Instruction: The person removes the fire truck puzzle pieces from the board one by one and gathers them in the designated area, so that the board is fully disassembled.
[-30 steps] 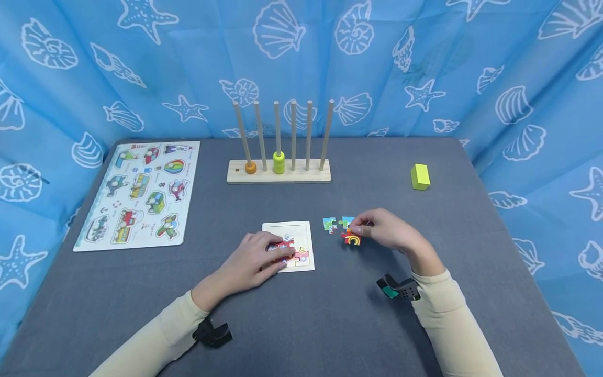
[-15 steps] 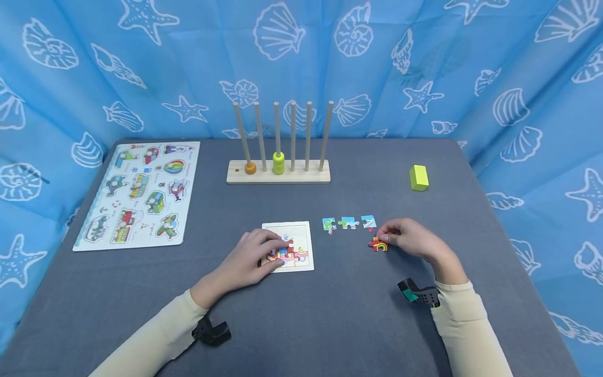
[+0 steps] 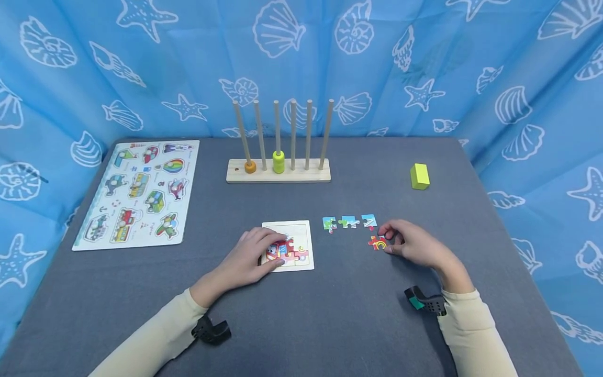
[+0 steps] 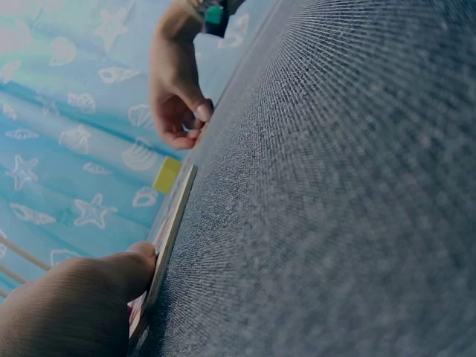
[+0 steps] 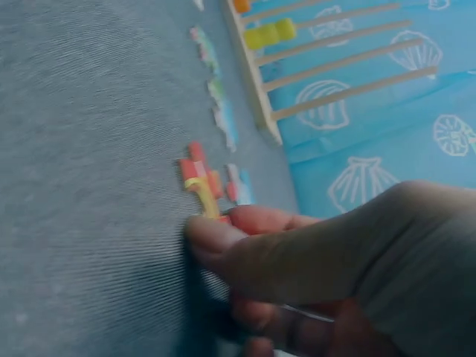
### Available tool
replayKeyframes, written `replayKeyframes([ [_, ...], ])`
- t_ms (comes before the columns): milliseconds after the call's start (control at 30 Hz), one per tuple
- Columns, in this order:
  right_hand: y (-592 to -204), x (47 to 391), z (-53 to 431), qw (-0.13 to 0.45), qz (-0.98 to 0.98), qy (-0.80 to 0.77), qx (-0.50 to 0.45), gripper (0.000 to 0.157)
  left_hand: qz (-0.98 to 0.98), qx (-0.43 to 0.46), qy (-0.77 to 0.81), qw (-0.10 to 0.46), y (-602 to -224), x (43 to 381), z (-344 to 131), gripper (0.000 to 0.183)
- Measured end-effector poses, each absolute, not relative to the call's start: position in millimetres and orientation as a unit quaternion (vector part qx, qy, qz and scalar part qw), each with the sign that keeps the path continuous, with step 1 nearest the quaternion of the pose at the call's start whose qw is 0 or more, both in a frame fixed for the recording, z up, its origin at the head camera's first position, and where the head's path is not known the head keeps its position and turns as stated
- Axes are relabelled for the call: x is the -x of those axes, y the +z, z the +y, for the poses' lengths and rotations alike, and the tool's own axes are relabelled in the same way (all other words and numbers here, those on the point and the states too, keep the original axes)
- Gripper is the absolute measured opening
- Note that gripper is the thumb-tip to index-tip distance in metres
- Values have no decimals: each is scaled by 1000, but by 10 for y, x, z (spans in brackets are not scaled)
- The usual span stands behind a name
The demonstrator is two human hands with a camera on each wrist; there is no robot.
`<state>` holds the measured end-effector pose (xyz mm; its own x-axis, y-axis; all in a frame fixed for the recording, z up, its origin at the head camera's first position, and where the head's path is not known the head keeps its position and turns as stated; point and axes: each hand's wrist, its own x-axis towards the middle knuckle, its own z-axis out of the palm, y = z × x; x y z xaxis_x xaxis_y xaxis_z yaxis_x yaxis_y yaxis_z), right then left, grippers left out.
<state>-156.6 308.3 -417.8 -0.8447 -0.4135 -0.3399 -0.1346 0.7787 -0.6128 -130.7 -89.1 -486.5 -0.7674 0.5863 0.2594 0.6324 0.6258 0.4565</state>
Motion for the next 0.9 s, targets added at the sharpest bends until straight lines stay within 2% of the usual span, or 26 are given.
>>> replayKeyframes([
  [267,-4283,1551,3051,191,927,-281,159,24,-897,343,-275,50,-4855,1302,-892,46],
  [633,-4225,1511,3001,188,928,-286,152,24,-900,331,-280,47,-4880,1316,-888,51],
  [900,-3989,1396,2559,154,915,-298,225,17,-896,326,-300,33,-4863,1333,-896,52],
])
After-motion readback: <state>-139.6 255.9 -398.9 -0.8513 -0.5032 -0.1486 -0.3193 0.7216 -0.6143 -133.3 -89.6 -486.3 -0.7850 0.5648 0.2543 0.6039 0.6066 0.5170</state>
